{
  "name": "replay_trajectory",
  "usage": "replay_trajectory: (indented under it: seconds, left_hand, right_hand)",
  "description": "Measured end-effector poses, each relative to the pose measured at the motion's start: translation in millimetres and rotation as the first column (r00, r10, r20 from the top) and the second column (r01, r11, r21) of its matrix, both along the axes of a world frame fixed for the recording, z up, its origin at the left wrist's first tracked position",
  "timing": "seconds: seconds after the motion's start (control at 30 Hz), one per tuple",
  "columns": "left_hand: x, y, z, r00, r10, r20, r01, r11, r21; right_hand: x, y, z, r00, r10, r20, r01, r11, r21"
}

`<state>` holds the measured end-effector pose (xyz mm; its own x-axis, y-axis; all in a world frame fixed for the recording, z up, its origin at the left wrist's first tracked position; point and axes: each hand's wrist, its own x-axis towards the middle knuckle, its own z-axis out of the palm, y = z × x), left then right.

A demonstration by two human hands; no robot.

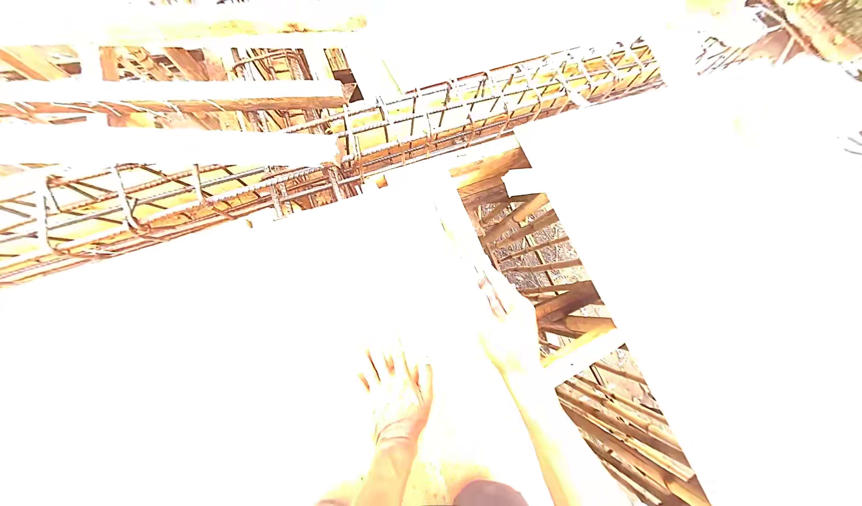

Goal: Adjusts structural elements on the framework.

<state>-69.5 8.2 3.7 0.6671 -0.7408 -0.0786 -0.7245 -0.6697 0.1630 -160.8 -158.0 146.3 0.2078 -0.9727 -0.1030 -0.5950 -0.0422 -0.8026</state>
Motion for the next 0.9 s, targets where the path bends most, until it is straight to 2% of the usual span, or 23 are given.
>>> replay_trajectory:
  seconds: [0.13,0.17,0.23,0.33,0.4,0.47,0.53,0.6,0.67,0.73,0.8,0.9]
  left_hand:
    - [-1.6,-3.4,-3.4,1.000,-0.003,-0.026,0.002,1.000,-0.029]
    - [-1.0,-2.7,-4.1,1.000,0.006,-0.027,-0.007,1.000,-0.026]
    - [-1.2,-1.4,-2.3,1.000,0.007,-0.010,-0.007,1.000,-0.015]
    - [-1.4,-5.5,-2.2,1.000,-0.003,0.003,0.003,1.000,-0.009]
    - [-1.8,-0.6,0.1,1.000,-0.014,-0.011,0.014,0.999,0.041]
    - [1.4,-5.5,5.3,0.999,-0.036,-0.027,0.038,0.996,0.079]
    - [6.7,-11.6,22.1,0.991,-0.046,-0.126,0.067,0.982,0.174]
    - [15.9,-16.1,41.8,0.965,-0.042,-0.260,0.131,0.933,0.336]
    - [29.7,-27.1,63.6,0.895,0.005,-0.447,0.248,0.825,0.508]
    - [45.1,-35.3,72.8,0.806,0.075,-0.588,0.346,0.745,0.570]
    - [46.3,-32.8,71.0,0.798,0.071,-0.598,0.379,0.712,0.591]
    - [39.7,-37.6,60.6,0.825,0.053,-0.563,0.362,0.716,0.598]
  right_hand:
    - [-79.1,64.2,31.5,0.997,0.067,0.029,-0.062,0.988,-0.144]
    - [-76.7,64.5,26.4,0.997,0.072,0.023,-0.067,0.985,-0.158]
    - [-39.5,38.5,5.5,0.999,0.049,0.016,-0.046,0.988,-0.147]
    - [7.5,-6.3,-4.3,1.000,-0.017,-0.014,0.018,0.998,0.058]
    - [-19.9,16.6,-3.2,1.000,0.028,0.005,-0.028,1.000,-0.003]
    - [-64.2,53.2,20.7,0.996,0.085,0.042,-0.080,0.991,-0.103]
    - [-82.0,67.0,26.7,0.996,0.084,0.016,-0.081,0.984,-0.160]
    - [-50.4,45.9,4.3,0.996,0.077,-0.038,-0.083,0.976,-0.202]
    - [-6.7,5.1,-16.4,0.999,0.037,-0.001,-0.037,0.995,-0.095]
    - [4.2,-8.3,-5.8,1.000,0.023,0.014,-0.024,0.999,0.044]
    - [-33.7,22.0,9.4,0.998,0.053,0.038,-0.052,0.998,-0.030]
    - [-83.8,60.5,34.5,0.997,0.070,0.038,-0.064,0.990,-0.127]
